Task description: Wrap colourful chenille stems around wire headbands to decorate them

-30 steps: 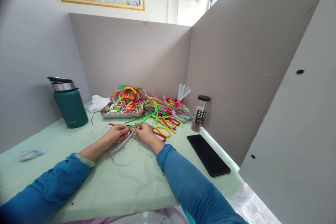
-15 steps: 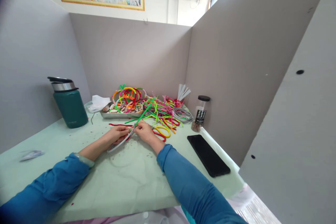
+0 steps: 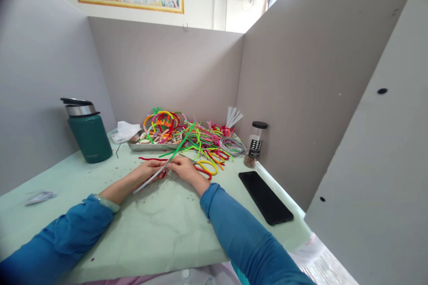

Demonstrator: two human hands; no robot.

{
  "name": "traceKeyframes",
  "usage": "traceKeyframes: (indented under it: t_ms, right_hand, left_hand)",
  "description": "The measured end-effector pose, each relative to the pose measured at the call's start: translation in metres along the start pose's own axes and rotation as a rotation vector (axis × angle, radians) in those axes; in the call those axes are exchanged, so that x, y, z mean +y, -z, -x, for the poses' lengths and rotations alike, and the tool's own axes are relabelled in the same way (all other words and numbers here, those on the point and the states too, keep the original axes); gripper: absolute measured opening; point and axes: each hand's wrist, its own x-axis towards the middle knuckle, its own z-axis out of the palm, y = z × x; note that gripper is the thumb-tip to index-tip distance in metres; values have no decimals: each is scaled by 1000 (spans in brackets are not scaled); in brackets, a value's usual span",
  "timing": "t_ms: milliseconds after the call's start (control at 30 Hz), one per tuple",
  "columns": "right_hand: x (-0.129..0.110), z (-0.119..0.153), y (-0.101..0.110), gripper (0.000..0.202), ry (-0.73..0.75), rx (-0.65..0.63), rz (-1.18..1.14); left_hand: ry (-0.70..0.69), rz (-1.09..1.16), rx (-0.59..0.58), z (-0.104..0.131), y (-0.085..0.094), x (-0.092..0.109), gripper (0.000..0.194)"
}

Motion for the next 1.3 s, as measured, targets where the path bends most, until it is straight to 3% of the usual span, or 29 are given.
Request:
traceKeyframes:
  t_ms: [133, 333, 433, 600, 833, 1133, 1300]
  right_hand:
    - [2, 0, 0, 35, -127, -48, -70]
    - [-1, 0, 1, 39, -173, -17, -97]
    - [-2, 0, 1, 40, -172, -25, -127]
    - [-3, 0, 1, 38, -167, -28, -145]
    - [-3, 0, -1, 34, -175, 31, -169]
    - [1, -1, -1, 33, -93, -107, -183]
    - [1, -1, 0, 30, -134, -117, -178]
  left_hand:
    - [0, -54, -9, 2, -1, 3, 45]
    - [-2, -47, -44, 4, -1, 4, 42]
    - [-22, -55, -92, 10, -3, 9, 37]
    - [-32, -63, -72, 15, -7, 14, 35]
    - [6, -32, 35, 11, -9, 13, 37]
    - [18, -24, 48, 12, -10, 15, 32]
    - [16, -12, 31, 12, -8, 13, 27]
